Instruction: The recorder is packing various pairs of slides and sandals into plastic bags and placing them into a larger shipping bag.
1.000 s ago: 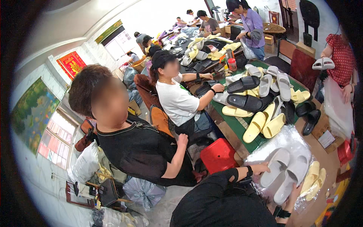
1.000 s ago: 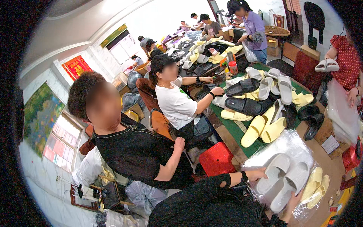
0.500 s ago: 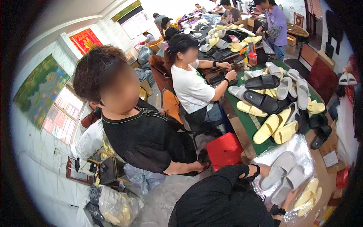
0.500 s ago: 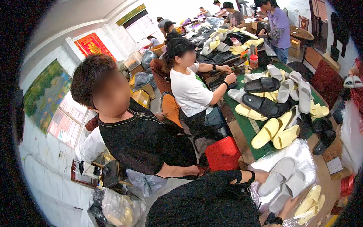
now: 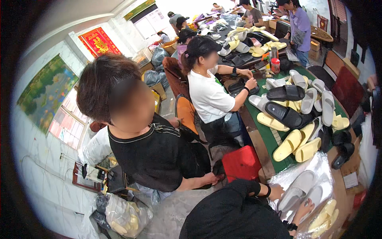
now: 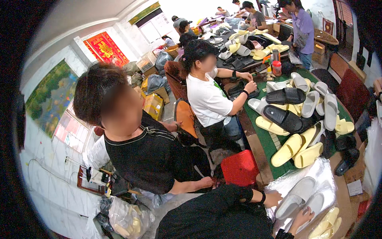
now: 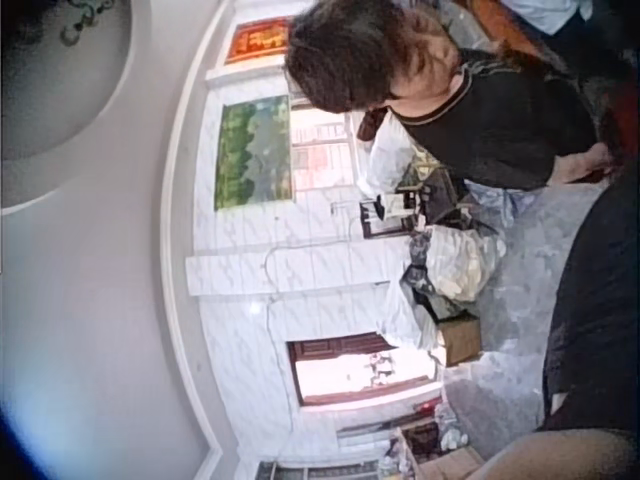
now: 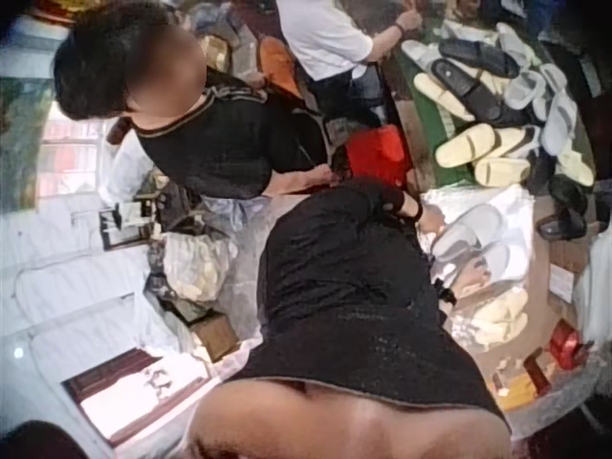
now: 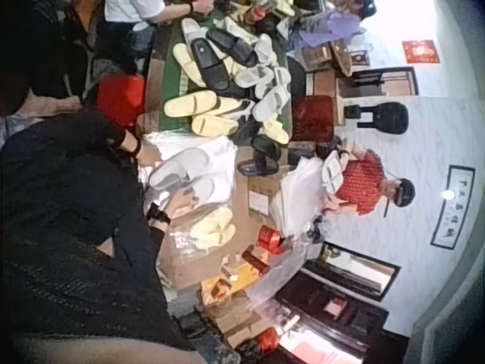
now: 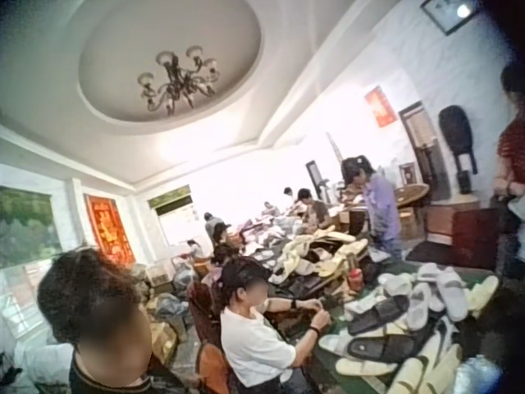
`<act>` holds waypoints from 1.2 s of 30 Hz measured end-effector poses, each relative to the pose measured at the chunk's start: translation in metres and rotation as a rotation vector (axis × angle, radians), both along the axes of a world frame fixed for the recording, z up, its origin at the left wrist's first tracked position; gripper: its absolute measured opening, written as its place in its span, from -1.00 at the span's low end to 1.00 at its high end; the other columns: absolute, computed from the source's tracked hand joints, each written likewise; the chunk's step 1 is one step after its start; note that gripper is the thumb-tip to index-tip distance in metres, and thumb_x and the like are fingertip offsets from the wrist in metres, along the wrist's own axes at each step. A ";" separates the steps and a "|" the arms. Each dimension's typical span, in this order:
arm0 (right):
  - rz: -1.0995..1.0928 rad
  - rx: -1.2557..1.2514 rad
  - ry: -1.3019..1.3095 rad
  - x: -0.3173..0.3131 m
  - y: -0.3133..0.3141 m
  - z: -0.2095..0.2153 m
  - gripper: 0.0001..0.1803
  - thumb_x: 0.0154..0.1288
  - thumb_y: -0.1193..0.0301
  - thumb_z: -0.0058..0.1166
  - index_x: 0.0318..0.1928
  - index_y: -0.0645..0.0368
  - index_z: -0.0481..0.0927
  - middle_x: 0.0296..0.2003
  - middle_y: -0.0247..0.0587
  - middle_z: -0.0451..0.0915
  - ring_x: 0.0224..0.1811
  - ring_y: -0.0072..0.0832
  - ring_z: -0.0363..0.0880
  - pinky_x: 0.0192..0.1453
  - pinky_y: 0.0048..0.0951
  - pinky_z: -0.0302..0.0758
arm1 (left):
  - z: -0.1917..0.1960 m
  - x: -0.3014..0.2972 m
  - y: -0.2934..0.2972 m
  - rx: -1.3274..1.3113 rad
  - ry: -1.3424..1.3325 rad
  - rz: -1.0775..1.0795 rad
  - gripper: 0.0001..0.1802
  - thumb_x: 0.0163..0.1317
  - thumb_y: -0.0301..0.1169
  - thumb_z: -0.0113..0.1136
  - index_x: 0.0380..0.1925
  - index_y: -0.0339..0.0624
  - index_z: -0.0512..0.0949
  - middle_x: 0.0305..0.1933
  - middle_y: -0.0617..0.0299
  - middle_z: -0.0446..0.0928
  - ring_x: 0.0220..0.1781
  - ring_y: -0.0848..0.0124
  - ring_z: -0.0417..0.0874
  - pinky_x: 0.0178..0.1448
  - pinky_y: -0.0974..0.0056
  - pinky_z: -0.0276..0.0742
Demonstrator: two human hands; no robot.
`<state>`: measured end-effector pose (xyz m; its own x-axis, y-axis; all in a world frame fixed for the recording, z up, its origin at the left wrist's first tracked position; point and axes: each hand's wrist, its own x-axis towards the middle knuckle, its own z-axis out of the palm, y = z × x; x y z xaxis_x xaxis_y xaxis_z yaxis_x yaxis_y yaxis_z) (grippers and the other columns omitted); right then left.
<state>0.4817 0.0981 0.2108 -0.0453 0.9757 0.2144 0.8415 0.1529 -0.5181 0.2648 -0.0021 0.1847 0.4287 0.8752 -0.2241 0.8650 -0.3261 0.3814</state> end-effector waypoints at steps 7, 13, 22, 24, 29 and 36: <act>0.044 0.004 0.167 0.013 -0.010 -0.035 -0.67 -0.04 0.53 0.04 -0.16 0.26 0.51 0.03 0.23 0.24 0.17 -0.03 0.15 0.22 -0.19 0.13 | -0.019 -0.006 -0.004 0.132 -0.049 -0.029 -0.55 -0.10 -0.10 0.15 -0.20 -0.06 0.53 -0.10 0.01 0.40 -0.03 0.07 0.42 -0.07 0.09 0.39; 0.299 -0.182 0.241 0.000 -0.003 -0.040 -0.72 -0.07 0.49 0.03 -0.26 0.29 0.57 -0.11 0.13 0.29 -0.05 -0.10 0.31 0.16 -0.23 0.20 | -0.019 -0.008 -0.001 0.003 -0.177 0.091 -0.38 -0.03 0.00 0.10 -0.07 -0.26 0.40 -0.14 -0.09 0.40 -0.07 0.02 0.43 0.00 0.07 0.34; 0.311 -0.196 -0.115 -0.048 0.016 -0.020 -0.67 -0.05 0.36 0.12 -0.27 0.34 0.54 -0.19 0.19 0.32 -0.08 0.04 0.25 0.07 -0.14 0.17 | -0.044 -0.005 -0.002 0.259 -0.037 -0.149 -0.69 -0.25 -0.17 0.17 -0.40 0.10 0.63 -0.14 -0.06 0.35 0.01 -0.05 0.32 -0.03 -0.03 0.31; 0.315 -0.162 -0.159 -0.041 0.021 -0.031 -0.66 -0.04 0.36 0.11 -0.26 0.36 0.52 -0.19 0.21 0.33 -0.08 0.05 0.25 0.06 -0.13 0.18 | -0.045 -0.004 -0.003 0.293 -0.061 -0.145 -0.69 -0.25 -0.18 0.17 -0.39 0.11 0.63 -0.13 -0.06 0.35 0.01 -0.05 0.31 -0.03 -0.02 0.31; 0.284 -0.161 -0.159 -0.042 0.026 -0.030 -0.65 0.00 0.42 0.06 -0.21 0.44 0.45 -0.19 0.24 0.34 -0.07 0.08 0.27 0.06 -0.13 0.20 | -0.054 -0.004 -0.011 0.425 -0.128 -0.061 -0.70 -0.23 -0.19 0.15 -0.39 0.13 0.62 -0.07 -0.06 0.34 0.04 0.00 0.30 -0.05 0.01 0.30; 0.170 -0.372 0.677 -0.002 0.025 -0.019 -0.62 0.25 0.47 -0.18 0.05 0.39 0.27 -0.01 -0.03 0.35 0.01 -0.33 0.31 0.10 -0.40 0.24 | -0.028 -0.006 -0.007 0.340 0.032 -0.148 -0.69 -0.08 -0.19 0.06 -0.29 0.09 0.59 0.11 0.18 0.34 0.08 0.12 0.33 -0.01 0.02 0.33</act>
<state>0.4794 0.1233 0.1921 -0.1764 0.9802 -0.0901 0.3055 -0.0326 -0.9516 0.2592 -0.0092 0.1563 0.5540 0.8308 0.0539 0.8085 -0.5523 0.2033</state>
